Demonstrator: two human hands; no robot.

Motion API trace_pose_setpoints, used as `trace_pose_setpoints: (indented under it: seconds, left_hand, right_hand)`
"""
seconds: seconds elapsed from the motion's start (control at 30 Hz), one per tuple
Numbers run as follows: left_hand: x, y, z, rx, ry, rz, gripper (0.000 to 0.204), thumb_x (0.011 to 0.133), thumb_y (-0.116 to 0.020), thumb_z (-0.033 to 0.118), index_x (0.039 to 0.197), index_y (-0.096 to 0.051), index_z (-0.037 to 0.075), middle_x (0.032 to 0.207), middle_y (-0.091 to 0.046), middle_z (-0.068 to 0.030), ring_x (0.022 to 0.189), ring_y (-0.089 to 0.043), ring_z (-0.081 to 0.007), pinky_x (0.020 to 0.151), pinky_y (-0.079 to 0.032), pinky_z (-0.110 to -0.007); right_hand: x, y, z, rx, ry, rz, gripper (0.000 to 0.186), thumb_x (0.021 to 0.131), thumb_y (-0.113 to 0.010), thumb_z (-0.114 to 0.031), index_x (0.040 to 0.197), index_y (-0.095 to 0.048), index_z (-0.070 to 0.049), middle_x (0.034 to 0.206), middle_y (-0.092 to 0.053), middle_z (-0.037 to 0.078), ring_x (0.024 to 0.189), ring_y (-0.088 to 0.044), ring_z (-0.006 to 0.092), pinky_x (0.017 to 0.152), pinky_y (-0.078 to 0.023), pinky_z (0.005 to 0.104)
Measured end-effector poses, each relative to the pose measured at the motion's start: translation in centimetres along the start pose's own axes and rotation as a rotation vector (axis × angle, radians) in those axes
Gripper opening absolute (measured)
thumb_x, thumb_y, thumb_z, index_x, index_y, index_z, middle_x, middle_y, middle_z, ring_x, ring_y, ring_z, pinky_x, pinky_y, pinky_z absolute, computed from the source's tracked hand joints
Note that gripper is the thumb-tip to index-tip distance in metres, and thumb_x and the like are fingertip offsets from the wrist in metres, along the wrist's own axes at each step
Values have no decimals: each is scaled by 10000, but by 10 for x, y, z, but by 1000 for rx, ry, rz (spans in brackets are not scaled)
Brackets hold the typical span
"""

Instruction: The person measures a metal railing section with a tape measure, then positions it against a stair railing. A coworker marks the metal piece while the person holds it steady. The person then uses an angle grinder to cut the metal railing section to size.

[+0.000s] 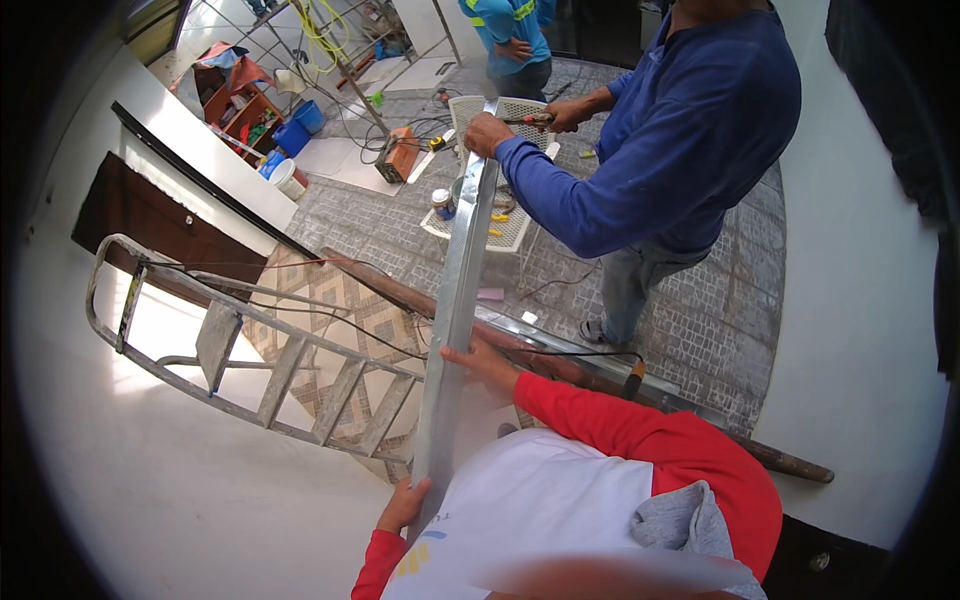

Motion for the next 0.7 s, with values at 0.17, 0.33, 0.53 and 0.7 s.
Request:
trace_pose_setpoints:
  seconds: [0.17, 0.33, 0.53, 0.7]
  left_hand:
    - [-4, -2, 15, 58, 11, 48, 648, 978, -610, 557, 1185, -675, -53, 1007, -713, -117, 927, -633, -189, 846, -512, -370]
    - [-2, 0, 22, 89, 4, 50, 673, 964, -617, 578, 1186, -674, -55, 998, -719, -136, 928, -647, -209, 853, -512, -382]
    - [7, 7, 13, 105, -14, 16, 668, 954, -629, 577, 1198, -673, -43, 1019, -727, -152, 940, -656, -228, 860, -511, -395]
    - [16, 11, 8, 129, -79, 44, 621, 956, -642, 539, 1202, -672, -31, 1027, -720, -129, 955, -642, -218, 867, -507, -388]
  right_hand:
    - [1, 3, 1, 17, -29, 12, 876, 849, -767, -613, 1483, -456, -93, 1381, -581, 129, 1281, -582, 299, 1014, -508, 529]
    - [1, 3, -2, 13, -43, 9, 910, 845, -765, -623, 1500, -434, -85, 1431, -536, 153, 1342, -528, 319, 1052, -473, 561]
    - [4, 5, -4, 25, 20, -40, 1000, 844, -758, -636, 1545, -341, -59, 1463, -486, 185, 1364, -506, 333, 1061, -474, 565]
    - [9, 6, -6, 54, 63, -66, 1002, 852, -762, -615, 1544, -322, -39, 1459, -474, 188, 1376, -489, 328, 1035, -504, 550]
Point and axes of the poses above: each hand's wrist, its own x-axis towards the middle knuckle, its own y-axis out of the back of the hand, z = x × y, the point moved 3 cm from there along x, towards the middle knuckle
